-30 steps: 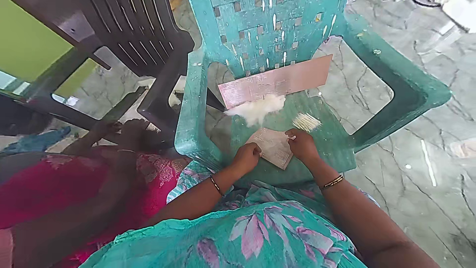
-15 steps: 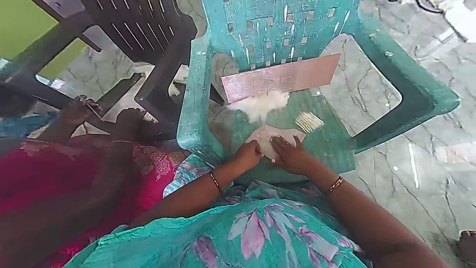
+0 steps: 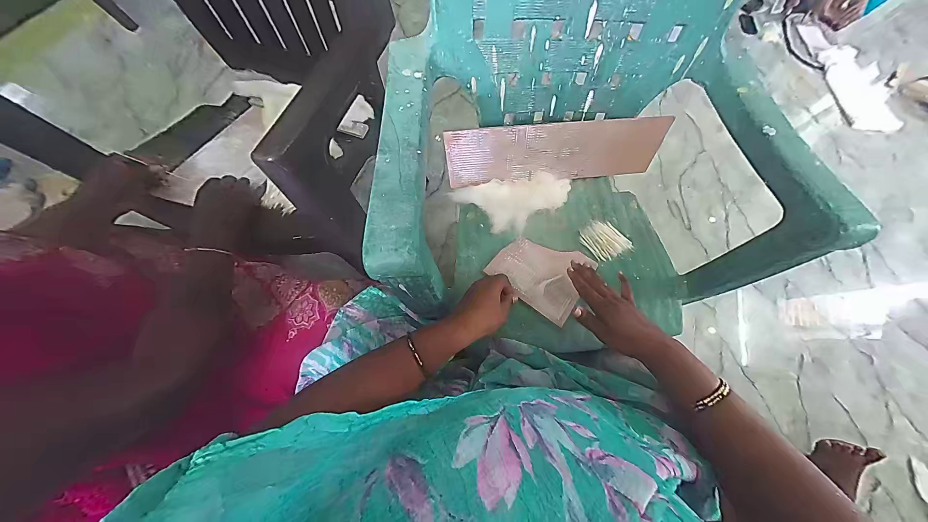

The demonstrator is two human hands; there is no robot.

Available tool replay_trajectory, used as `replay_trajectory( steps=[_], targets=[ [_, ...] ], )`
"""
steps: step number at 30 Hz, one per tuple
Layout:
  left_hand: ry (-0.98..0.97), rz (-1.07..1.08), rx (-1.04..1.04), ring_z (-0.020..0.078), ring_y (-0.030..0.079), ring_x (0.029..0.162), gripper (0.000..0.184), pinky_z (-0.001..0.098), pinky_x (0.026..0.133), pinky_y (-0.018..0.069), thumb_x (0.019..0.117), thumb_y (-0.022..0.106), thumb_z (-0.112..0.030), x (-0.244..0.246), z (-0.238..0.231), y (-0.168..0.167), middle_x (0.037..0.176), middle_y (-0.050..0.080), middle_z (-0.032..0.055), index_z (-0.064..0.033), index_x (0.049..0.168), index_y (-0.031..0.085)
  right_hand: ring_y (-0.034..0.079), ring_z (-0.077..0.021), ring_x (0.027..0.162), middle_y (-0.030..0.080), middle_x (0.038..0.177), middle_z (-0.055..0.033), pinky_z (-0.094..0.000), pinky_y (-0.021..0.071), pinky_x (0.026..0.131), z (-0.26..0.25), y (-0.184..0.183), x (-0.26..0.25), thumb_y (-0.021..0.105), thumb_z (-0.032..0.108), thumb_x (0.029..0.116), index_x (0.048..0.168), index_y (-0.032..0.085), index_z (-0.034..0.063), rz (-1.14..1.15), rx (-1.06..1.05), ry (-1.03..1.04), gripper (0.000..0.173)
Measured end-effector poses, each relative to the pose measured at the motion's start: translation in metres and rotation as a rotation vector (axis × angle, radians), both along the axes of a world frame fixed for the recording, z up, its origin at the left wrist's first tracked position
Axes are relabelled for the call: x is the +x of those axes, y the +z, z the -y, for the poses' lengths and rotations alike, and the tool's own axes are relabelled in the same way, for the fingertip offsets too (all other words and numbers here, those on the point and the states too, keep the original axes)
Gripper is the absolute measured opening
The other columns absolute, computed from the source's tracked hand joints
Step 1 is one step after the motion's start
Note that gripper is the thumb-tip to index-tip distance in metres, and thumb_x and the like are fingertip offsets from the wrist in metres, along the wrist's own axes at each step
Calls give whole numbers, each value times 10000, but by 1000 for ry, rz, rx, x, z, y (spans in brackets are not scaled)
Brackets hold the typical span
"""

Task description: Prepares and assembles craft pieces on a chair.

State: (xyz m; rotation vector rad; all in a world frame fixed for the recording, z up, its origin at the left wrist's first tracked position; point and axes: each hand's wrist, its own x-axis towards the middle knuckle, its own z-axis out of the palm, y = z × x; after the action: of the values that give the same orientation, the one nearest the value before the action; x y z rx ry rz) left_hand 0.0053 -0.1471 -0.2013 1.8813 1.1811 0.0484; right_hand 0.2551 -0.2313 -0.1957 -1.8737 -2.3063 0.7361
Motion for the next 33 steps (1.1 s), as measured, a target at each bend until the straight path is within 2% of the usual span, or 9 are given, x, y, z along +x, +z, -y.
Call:
replay_trajectory(
  steps=[5,9,12,17,20,23,25,28,33],
  targets=[
    [38,-89,12,372,635,1136,260,540,1006,496,1076,507,-147,2,-15,3,1163,650,239,55,1188,628,231,-295,1570,292,1681,-113,-721,81,1202,-51,-18,-30,428,417,1087,1609,321,74,33,64,110,633],
    [22,-120,86,376,621,1176,236,532,1025,495,1062,532,-126,4,-12,-4,1200,635,244,59,1157,644,181,-268,1585,235,1706,-87,-712,34,1205,-69,-34,-45,371,465,1092,1632,262,94,112,17,182,664],
    [-17,-111,97,368,628,1160,223,523,1017,501,1057,549,-123,3,-9,-5,1189,640,233,47,1158,651,124,-247,1597,178,1723,-74,-714,-2,1201,-56,-31,-37,340,479,1093,1647,209,105,138,-48,204,681],
    [-123,-73,42,345,644,1122,233,516,1005,505,1060,547,-140,8,2,-2,1152,660,214,39,1151,664,117,-229,1598,179,1723,-68,-707,-28,1204,-4,-15,-10,310,523,1081,1649,210,122,170,-154,255,703],
    [-167,-60,8,335,644,1099,247,506,991,508,1067,533,-156,10,8,-3,1133,656,211,41,1147,659,154,-225,1592,223,1713,-50,-724,-22,1194,17,-7,1,358,521,1071,1638,262,135,175,-178,265,693],
    [-143,-40,45,341,636,1132,256,505,1014,497,1074,521,-151,7,8,-4,1157,652,217,50,1154,658,231,-270,1572,322,1676,-70,-736,27,1190,21,-6,10,405,485,1058,1597,369,106,147,-37,205,659],
    [-86,-34,74,349,644,1113,241,516,996,507,1067,537,-139,5,5,-3,1142,656,223,54,1142,660,252,-282,1565,346,1663,-88,-725,68,1193,11,-9,11,416,456,1064,1579,395,74,131,72,140,642],
    [-25,-44,122,367,645,1117,229,526,1004,504,1057,553,-126,1,-1,-4,1140,661,233,59,1135,664,233,-283,1571,313,1675,-104,-712,83,1201,-18,-15,-3,441,421,1074,1593,358,63,112,100,79,636],
    [-42,-113,108,379,617,1181,248,528,1041,483,1063,526,-113,1,-11,0,1203,637,245,63,1192,644,214,-284,1576,255,1698,-102,-705,68,1208,-54,-34,-36,402,438,1086,1620,289,76,112,73,146,654]
  ],
)
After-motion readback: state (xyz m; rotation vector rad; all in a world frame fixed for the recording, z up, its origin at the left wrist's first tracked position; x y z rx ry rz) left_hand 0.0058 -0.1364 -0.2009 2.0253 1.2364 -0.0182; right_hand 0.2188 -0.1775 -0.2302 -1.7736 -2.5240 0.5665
